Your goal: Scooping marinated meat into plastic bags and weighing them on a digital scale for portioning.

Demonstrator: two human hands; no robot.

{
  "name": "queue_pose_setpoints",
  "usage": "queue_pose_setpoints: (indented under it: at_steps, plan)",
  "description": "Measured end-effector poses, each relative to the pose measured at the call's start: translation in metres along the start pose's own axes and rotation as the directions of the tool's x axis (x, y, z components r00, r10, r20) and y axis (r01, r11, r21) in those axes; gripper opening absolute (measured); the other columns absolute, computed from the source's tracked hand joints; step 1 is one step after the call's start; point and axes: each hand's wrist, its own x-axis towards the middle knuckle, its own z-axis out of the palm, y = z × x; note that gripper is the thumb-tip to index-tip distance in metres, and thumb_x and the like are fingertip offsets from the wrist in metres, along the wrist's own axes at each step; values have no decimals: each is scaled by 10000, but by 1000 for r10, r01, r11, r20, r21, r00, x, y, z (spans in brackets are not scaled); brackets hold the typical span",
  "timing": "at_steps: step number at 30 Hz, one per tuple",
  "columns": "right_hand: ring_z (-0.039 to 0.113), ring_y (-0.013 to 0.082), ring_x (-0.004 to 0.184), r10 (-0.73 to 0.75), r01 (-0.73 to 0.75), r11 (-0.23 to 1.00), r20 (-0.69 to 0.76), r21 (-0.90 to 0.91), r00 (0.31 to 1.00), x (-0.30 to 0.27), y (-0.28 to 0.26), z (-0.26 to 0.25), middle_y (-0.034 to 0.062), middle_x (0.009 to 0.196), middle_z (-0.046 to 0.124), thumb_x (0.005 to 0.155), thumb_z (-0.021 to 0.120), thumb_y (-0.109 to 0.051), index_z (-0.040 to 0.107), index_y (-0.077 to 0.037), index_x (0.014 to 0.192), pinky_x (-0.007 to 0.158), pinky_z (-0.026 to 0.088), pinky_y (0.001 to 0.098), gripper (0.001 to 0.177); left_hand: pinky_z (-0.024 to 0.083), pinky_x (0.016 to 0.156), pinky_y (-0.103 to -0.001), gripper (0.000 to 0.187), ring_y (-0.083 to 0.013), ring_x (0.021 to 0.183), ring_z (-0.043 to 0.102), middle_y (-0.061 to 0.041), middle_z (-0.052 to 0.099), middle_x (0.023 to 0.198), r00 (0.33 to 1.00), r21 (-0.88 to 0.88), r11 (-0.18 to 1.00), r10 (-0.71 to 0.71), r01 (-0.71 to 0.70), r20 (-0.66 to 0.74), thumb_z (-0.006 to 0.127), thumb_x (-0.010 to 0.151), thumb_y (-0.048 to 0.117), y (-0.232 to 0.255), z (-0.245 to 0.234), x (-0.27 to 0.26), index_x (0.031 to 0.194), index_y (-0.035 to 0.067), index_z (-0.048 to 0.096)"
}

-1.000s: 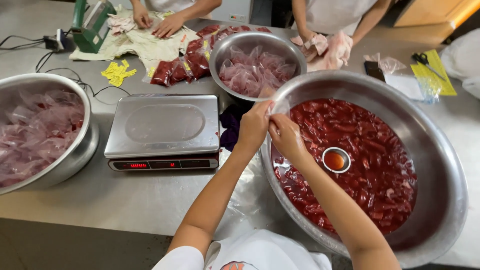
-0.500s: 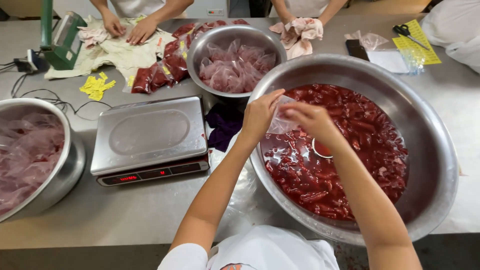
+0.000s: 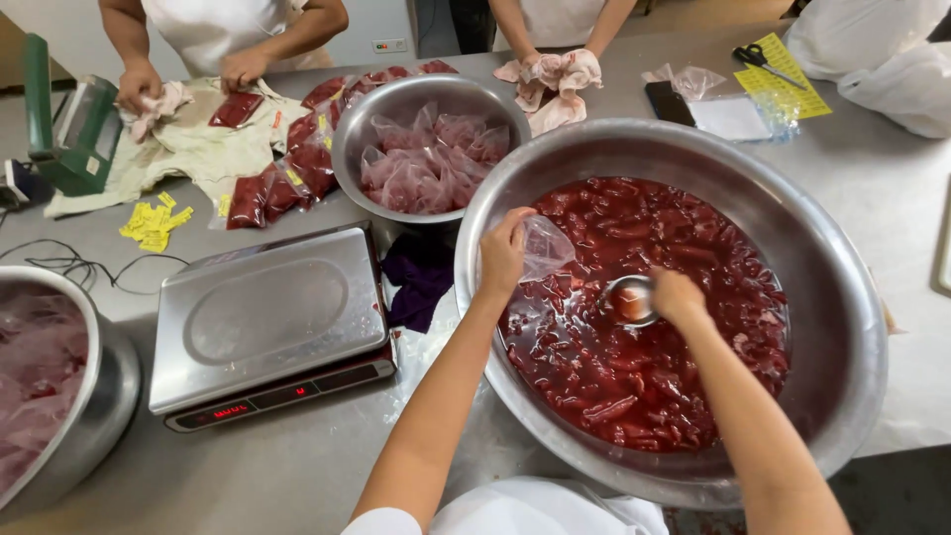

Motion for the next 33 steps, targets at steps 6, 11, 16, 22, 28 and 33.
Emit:
queue_pose_setpoints:
  at_steps: [6,11,16,22,28,33]
  plan:
    - [661,289,1007,-187,105,970,-400,-218,897,-8,-2,-25,64,1114,625,853,640,-242,655,-233,1204,773,578,446,352,554,886,-415,267,-292,995,683,-52,732,1075,987,74,997,-14,27,-160,568,938,31,16,-13,7,1144,158,681]
    - [580,344,1165,-412,427,903,-183,50,892,-33,-136,-53,163,1236,594,868,659,-304,543,-122,1336,902,547,438,515,558,892,-359,214,-225,1034,681,-29,724,1108,982,201,979,56,-19,-181,587,977,124,-1,-2,3,1158,177,688]
    - [595,437,1082,-428,426,904,-76,-42,901,33,-183,14,255,1198,548,743,802,-291,361,-39,1463,821,578,545,882,549,937,-320,234,-212,1060,676,-61,704,1155,992,224,974,46,-19,-116,531,1025,183,-8,-6,5,1208,156,674]
    - [665,391,954,-398,398,917,117,29,910,18,-171,43,138,1102,617,829,602,-163,627,-101,1236,752,594,535,413,572,889,-317,221,-219,1049,685,-52,718,1120,986,281,958,99,-57,-136,563,1010,210,-9,-5,4,1191,151,676]
    - [660,430,1047,-432,410,899,159,153,888,-16,-127,-15,148,1123,684,752,602,-165,670,-237,1247,923,542,523,504,551,918,-314,221,-209,1076,672,-28,714,1127,987,264,962,99,-62,-130,567,1005,225,-17,-3,1,1190,175,677]
    - [627,431,1090,-363,311,859,54,407,930,-61,-113,-87,161,1107,720,736,617,-219,683,-237,1200,980,498,509,469,539,939,-324,264,-208,1094,664,-45,707,1151,997,250,967,64,-52,-40,515,1032,273,-12,-6,-1,1222,162,662]
